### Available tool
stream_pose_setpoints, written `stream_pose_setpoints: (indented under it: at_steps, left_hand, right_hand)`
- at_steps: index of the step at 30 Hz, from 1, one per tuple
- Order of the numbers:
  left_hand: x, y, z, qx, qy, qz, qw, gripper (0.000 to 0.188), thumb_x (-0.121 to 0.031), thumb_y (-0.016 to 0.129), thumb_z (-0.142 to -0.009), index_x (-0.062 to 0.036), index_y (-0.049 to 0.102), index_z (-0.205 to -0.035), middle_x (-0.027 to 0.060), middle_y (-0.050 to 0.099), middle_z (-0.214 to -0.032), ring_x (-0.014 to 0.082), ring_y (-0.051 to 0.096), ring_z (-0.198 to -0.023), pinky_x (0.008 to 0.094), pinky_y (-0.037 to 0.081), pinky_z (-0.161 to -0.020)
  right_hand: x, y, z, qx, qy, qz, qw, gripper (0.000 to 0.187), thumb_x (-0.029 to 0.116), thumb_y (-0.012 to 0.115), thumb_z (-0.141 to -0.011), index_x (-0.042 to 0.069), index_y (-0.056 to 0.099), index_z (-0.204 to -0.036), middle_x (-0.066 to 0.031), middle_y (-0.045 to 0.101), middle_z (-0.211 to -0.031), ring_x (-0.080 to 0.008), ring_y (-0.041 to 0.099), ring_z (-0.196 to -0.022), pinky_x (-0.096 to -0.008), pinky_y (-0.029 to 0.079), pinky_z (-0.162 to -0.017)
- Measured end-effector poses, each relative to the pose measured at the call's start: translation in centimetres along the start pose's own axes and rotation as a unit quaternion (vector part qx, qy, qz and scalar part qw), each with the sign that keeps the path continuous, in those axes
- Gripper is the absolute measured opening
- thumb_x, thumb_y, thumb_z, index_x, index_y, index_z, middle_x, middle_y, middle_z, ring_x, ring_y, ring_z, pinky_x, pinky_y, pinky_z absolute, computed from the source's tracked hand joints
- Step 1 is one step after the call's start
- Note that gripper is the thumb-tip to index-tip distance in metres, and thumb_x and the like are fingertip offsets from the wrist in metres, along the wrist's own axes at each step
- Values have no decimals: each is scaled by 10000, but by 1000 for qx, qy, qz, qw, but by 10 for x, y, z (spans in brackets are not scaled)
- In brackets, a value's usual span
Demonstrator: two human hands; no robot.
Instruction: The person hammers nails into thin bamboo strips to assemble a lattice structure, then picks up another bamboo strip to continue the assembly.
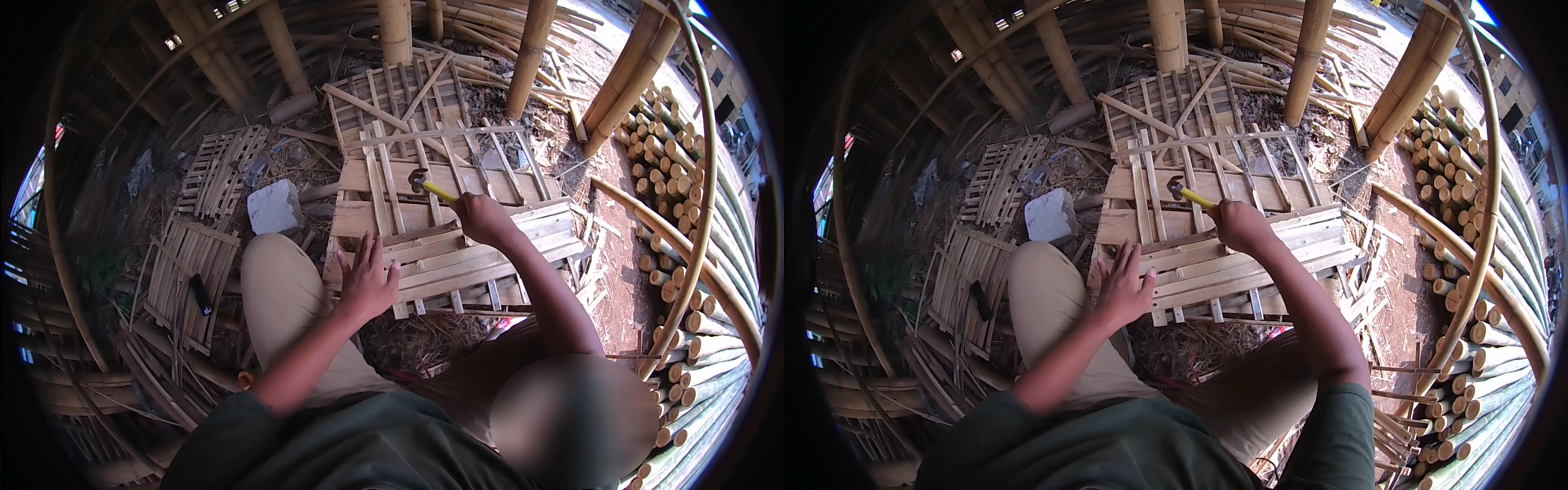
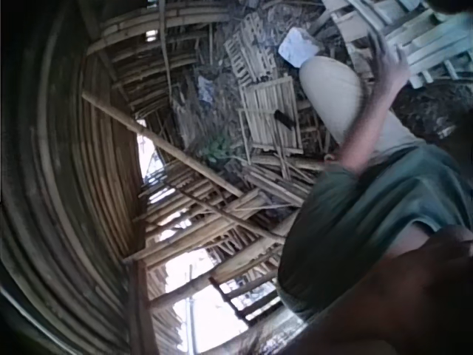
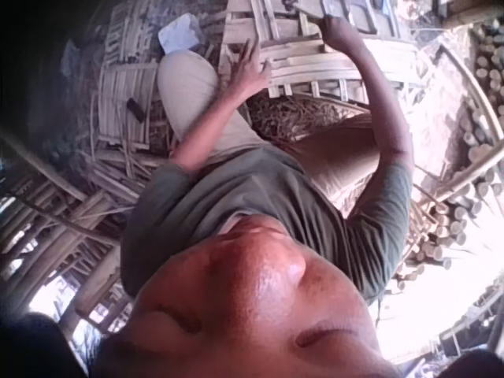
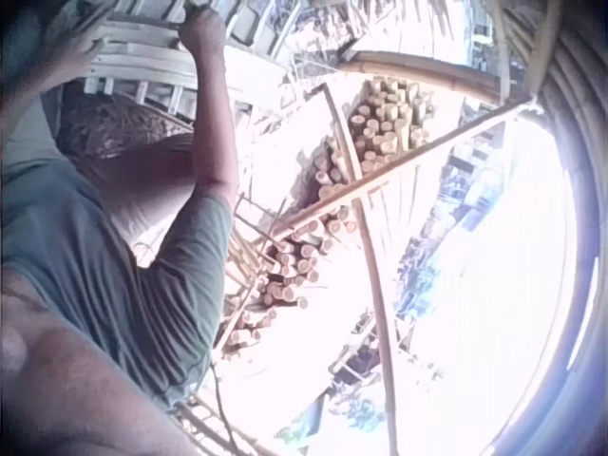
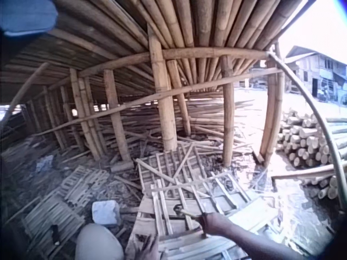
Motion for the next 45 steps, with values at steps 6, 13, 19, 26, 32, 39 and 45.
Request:
stream_pose_setpoints:
  at_steps: [6, 13, 19, 26, 32, 39, 45]
  left_hand:
    - [15, 39, -14, -216, 19, -7, 976, 662, -257, 511, -912, 136, 304, -1404, 262, 292, -1502, 380, 194, -1459, 626, 62, -1156]
    - [7, 28, -15, -208, 33, 1, 977, 569, -153, 515, -867, 79, 381, -1368, 219, 405, -1399, 354, 290, -1409, 642, 59, -1151]
    - [5, 24, -15, -212, 57, 2, 976, 524, -117, 507, -855, 88, 425, -1330, 202, 437, -1358, 371, 414, -1299, 556, 206, -1160]
    - [6, 23, -14, -213, 44, -14, 976, 531, -110, 505, -849, 90, 461, -1339, 197, 466, -1331, 364, 448, -1249, 525, 231, -1157]
    - [8, 26, -16, -195, 43, -14, 980, 527, -129, 526, -846, 89, 484, -1324, 198, 470, -1307, 358, 443, -1255, 536, 265, -1133]
    - [10, 28, -16, -209, 42, -17, 977, 523, -131, 535, -842, 75, 504, -1321, 193, 479, -1310, 355, 456, -1230, 528, 277, -1123]
    - [6, 21, -14, -222, 52, -33, 973, 504, -123, 535, -841, 68, 530, -1308, 179, 504, -1257, 333, 485, -1189, 486, 317, -1073]
  right_hand:
    - [-3, -6, 1, 43, 57, -45, 996, 364, 384, 501, -976, 63, 673, -969, -204, 656, -774, -427, 625, -759, -516, 475, -667]
    - [0, 3, 6, 23, -13, 5, 1000, 465, 445, 459, -984, 45, 667, -867, -215, 636, -721, -422, 621, -718, -511, 481, -662]
    - [-3, 5, 8, 49, 55, 44, 996, 665, 550, 362, -991, 55, 666, -668, -223, 614, -642, -430, 621, -678, -514, 482, -645]
    - [1, 10, 18, 0, 58, 44, 997, 557, 447, 417, -982, 83, 687, -658, -204, 630, -633, -408, 632, -638, -495, 512, -645]
    - [2, 14, 12, -7, 30, 69, 997, 544, 387, 451, -951, 43, 652, -581, -217, 605, -584, -409, 618, -580, -492, 511, -602]
    - [0, 17, 9, -40, -12, 67, 997, 518, 365, 467, -928, 50, 647, -557, -209, 604, -566, -389, 621, -544, -478, 514, -568]
    - [11, 4, 5, -17, -17, 111, 994, 502, 351, 482, -919, 50, 637, -548, -201, 594, -552, -384, 613, -535, -468, 507, -547]
Point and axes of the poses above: each hand's wrist, its own z-axis away from the middle knuckle, its own y-axis out of the palm, x = y × z, the point moved 5 cm from there along -z, towards the middle knuckle
